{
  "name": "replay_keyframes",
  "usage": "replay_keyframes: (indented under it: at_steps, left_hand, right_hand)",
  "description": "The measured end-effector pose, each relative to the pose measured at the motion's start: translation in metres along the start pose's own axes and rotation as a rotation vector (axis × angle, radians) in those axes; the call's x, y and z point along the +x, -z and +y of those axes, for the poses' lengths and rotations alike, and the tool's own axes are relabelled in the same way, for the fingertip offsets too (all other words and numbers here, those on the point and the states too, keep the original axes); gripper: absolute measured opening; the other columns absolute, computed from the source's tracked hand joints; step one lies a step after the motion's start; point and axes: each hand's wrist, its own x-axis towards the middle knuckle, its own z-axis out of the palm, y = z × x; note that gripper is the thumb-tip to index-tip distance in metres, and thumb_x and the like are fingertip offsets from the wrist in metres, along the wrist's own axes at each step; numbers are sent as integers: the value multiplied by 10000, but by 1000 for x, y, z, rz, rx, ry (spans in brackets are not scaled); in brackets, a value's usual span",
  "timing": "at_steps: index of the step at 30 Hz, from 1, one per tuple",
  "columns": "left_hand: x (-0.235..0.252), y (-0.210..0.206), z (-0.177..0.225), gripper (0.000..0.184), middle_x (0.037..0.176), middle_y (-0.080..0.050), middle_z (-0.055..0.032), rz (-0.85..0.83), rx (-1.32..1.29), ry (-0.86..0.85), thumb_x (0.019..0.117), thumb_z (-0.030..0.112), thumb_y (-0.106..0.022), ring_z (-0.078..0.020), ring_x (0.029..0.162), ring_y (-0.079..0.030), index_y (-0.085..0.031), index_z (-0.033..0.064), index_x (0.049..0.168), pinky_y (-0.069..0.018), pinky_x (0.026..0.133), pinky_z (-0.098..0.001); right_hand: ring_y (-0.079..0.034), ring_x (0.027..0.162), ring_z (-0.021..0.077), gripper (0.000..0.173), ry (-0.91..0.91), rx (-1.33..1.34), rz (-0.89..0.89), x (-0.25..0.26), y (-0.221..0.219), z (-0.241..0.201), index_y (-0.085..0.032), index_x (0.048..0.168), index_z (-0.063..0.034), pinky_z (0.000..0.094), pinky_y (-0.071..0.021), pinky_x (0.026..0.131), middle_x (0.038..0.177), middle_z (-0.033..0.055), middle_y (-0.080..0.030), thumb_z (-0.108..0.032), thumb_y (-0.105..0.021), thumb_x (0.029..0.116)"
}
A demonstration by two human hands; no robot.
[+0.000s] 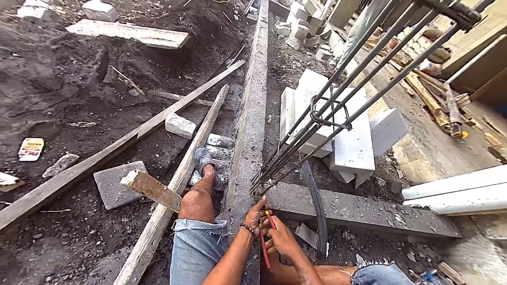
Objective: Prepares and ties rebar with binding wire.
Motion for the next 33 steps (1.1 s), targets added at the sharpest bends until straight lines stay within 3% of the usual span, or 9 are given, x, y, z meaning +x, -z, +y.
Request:
replay_keyframes:
  at_steps: [6,10,12,17,20,26,29,31,33]
  left_hand:
    - [2,5,-4,449,570,-516,-30,42,42,-41,1013,476,-601,-124,432,-476,-548,77,815,-433,426,-277]
    - [-5,6,1,442,753,-659,-122,65,40,-7,1040,467,-555,-238,632,-659,-583,31,978,-575,604,-386]
    - [-5,4,-1,449,805,-689,-157,62,22,-12,1060,463,-513,-282,693,-693,-563,18,1027,-596,678,-429]
    - [-11,4,0,497,862,-733,-189,80,85,-6,1076,483,-460,-286,677,-723,-557,-4,1108,-595,609,-386]
    - [-13,5,1,523,874,-727,-191,100,127,8,1063,518,-470,-299,692,-716,-570,9,1127,-592,620,-403]
    - [-5,6,2,506,824,-697,-163,68,188,38,1019,515,-579,-270,670,-694,-573,15,1094,-590,615,-394]
    - [-2,7,1,496,775,-683,-136,87,289,34,1000,509,-618,-222,620,-660,-571,23,1085,-552,566,-349]
    - [-1,8,1,529,796,-688,-137,92,347,31,989,528,-628,-223,645,-663,-564,20,1123,-558,595,-360]
    - [0,8,0,562,828,-695,-145,98,386,30,977,542,-639,-237,696,-675,-566,12,1151,-566,647,-385]
  right_hand:
    - [-729,896,284,427,21,68,25,5,-8,3,-499,1426,-168,478,-619,665,1212,109,-673,-94,-423,1013]
    - [-695,929,264,457,78,103,55,10,-22,10,-487,1450,-147,466,-606,729,1198,125,-639,-88,-471,997]
    - [-687,959,254,484,96,147,94,11,-30,16,-453,1472,-112,441,-601,775,1229,137,-623,-104,-506,991]
    - [-676,1003,257,425,49,124,119,6,-42,15,-489,1445,-88,453,-572,844,1242,162,-632,-126,-485,1022]
    - [-661,982,223,529,147,121,100,11,-41,18,-472,1499,-116,417,-566,819,1251,141,-623,-89,-472,971]
    - [-700,935,268,515,98,321,-11,10,-23,21,-454,1520,-151,441,-614,755,1274,144,-616,-91,-442,1009]
    - [-661,1065,219,556,136,253,-29,14,-17,26,-439,1540,-167,415,-573,848,1356,94,-602,-110,-450,987]
    - [-620,1196,177,560,184,223,-28,18,-16,31,-451,1533,-154,385,-533,983,1402,71,-597,-112,-468,975]
    - [-610,1230,155,561,202,211,-18,18,-17,33,-455,1533,-150,363,-520,1020,1403,56,-609,-116,-476,973]
